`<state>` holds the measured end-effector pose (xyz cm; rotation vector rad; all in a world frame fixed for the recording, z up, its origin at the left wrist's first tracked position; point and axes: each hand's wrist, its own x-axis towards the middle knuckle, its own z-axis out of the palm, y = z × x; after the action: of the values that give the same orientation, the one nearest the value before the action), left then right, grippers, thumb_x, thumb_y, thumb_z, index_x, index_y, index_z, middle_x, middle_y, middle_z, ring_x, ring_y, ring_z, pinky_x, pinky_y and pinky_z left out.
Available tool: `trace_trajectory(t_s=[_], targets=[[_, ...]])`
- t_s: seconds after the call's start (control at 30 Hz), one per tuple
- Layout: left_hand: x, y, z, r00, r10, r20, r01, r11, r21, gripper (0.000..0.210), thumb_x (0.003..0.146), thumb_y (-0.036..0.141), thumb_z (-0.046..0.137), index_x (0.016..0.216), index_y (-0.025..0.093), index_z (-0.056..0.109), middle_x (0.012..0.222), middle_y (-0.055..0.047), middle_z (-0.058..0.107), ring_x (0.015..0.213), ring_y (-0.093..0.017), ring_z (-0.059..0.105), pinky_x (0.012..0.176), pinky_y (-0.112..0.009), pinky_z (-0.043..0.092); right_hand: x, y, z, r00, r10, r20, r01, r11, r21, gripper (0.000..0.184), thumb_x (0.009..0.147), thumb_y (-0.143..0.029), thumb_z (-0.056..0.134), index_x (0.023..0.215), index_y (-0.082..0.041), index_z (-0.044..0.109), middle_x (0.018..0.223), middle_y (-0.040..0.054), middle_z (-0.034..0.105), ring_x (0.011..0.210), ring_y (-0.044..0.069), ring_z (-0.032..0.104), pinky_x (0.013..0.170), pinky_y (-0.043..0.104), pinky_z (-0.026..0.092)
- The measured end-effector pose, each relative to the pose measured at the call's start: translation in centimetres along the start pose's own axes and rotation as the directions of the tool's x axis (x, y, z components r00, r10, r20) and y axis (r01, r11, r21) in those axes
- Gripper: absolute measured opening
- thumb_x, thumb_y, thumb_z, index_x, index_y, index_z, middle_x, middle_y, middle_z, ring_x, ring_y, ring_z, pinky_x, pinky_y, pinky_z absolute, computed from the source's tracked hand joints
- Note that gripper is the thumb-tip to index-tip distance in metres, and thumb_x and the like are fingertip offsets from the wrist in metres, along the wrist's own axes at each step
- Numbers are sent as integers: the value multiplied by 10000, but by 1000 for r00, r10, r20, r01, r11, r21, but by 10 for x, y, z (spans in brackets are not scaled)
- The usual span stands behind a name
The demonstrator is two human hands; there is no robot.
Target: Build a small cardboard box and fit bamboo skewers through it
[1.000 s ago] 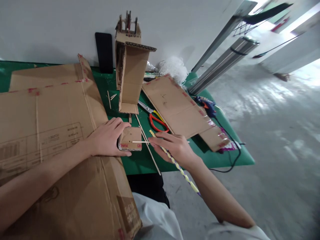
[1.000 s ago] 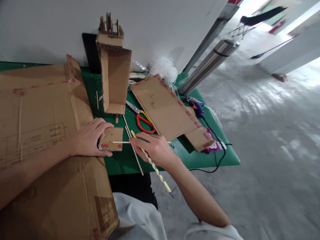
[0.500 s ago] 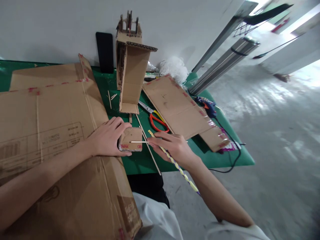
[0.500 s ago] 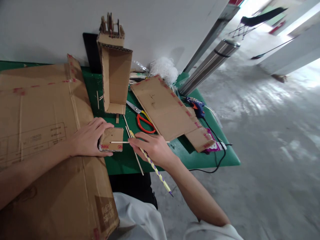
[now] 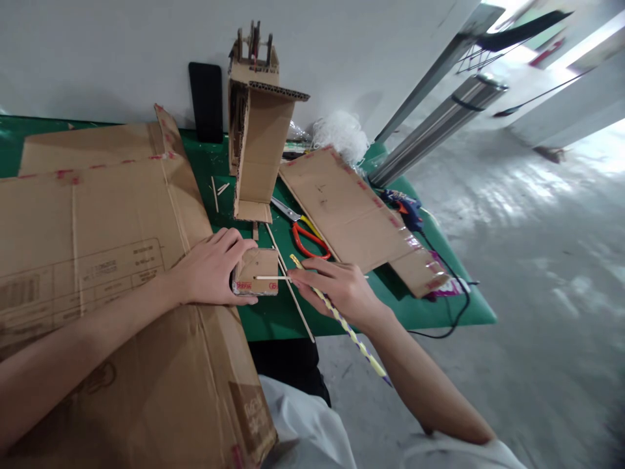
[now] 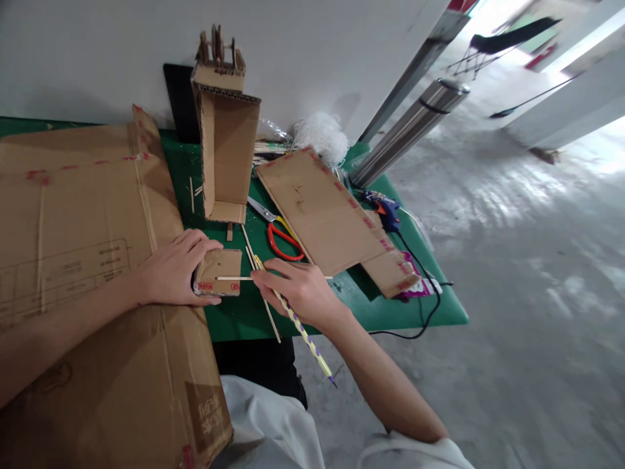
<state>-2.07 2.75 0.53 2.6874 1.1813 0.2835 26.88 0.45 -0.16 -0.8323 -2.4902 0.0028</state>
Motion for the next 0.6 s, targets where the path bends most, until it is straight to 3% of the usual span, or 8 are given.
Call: trace_trajectory(t_s=[0.6], targets=[[-1, 0, 0, 1000, -22, 1, 22, 999, -27, 878, 705, 735, 718, 1349, 182, 489, 1207, -132, 557, 1155, -332, 552, 989, -455, 467, 2, 3, -3, 999, 9, 41, -10, 1000, 28, 133, 963, -170, 590, 1049, -205, 685, 952, 36, 718, 726, 96, 669, 616, 216, 462]])
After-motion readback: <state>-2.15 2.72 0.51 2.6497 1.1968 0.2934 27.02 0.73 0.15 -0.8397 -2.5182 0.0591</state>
